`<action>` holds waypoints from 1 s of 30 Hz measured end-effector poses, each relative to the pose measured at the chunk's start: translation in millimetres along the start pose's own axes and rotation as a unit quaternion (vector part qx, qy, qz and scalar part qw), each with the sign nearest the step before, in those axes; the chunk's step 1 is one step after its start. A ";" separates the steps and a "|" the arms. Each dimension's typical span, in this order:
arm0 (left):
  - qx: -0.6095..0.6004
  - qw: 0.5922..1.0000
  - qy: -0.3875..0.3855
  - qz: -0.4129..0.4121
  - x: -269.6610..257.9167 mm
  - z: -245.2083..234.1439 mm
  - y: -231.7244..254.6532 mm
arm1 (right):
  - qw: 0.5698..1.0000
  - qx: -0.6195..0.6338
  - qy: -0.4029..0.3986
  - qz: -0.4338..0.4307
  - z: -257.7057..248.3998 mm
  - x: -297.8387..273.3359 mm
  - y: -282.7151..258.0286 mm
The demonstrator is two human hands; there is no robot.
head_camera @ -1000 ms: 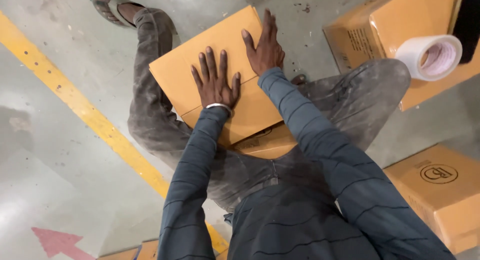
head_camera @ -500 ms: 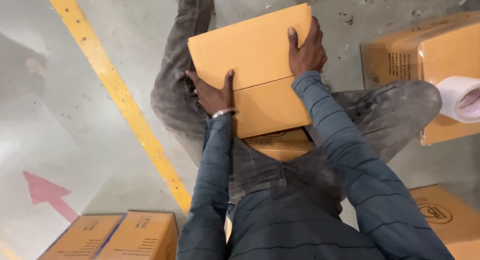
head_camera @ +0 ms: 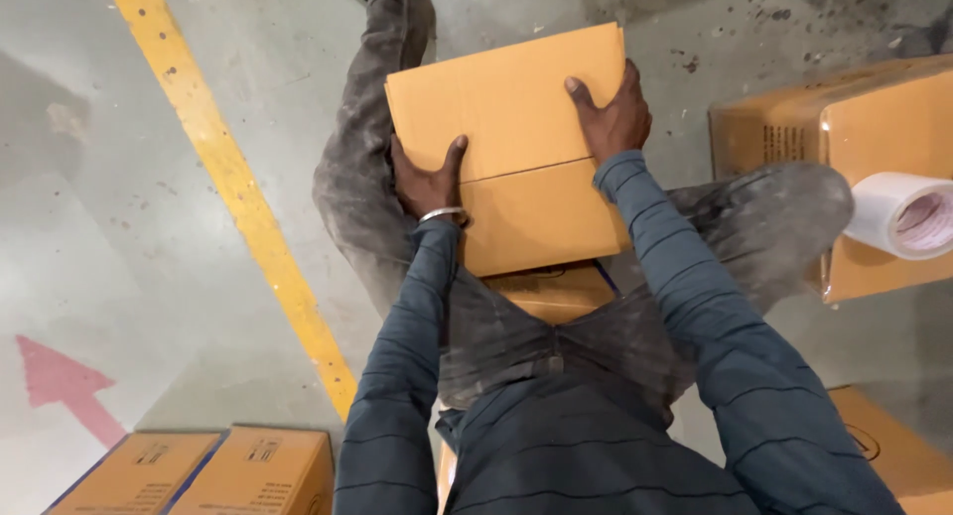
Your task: The recorder is assembling and sealing cardboard boxes with packing tape while sitting on the floor.
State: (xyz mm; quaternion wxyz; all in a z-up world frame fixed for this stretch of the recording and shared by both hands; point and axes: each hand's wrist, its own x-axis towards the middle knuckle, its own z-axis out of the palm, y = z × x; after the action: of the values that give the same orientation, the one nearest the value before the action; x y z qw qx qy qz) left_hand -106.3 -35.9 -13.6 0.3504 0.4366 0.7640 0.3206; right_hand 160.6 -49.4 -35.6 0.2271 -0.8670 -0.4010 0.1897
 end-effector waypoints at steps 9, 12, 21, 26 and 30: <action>0.014 0.999 0.007 0.041 5.2 8.4 -14.9 | 0.992 0.117 0.046 -0.016 3.4 -1.7 8.8; 0.087 0.993 0.025 0.075 2.4 11.3 -12.2 | 0.994 0.105 0.035 -0.007 2.8 -8.0 9.8; 0.193 0.979 0.009 0.056 16.9 16.5 6.9 | 0.990 0.057 0.049 -0.122 -2.6 -17.3 -3.1; 0.207 0.974 0.011 0.090 25.5 25.9 5.5 | 0.925 -0.228 -0.013 -0.303 -13.6 -20.2 -23.8; 0.210 0.974 0.007 0.090 37.4 34.8 9.2 | 0.948 -0.181 -0.117 -0.232 -12.4 -0.9 -28.3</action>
State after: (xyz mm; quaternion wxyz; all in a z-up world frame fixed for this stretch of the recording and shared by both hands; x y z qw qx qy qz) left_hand -87.8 7.6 -35.0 0.2152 0.5651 0.7744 0.1861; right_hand 149.1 -36.7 -9.8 0.0550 -0.7480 -0.6427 0.1562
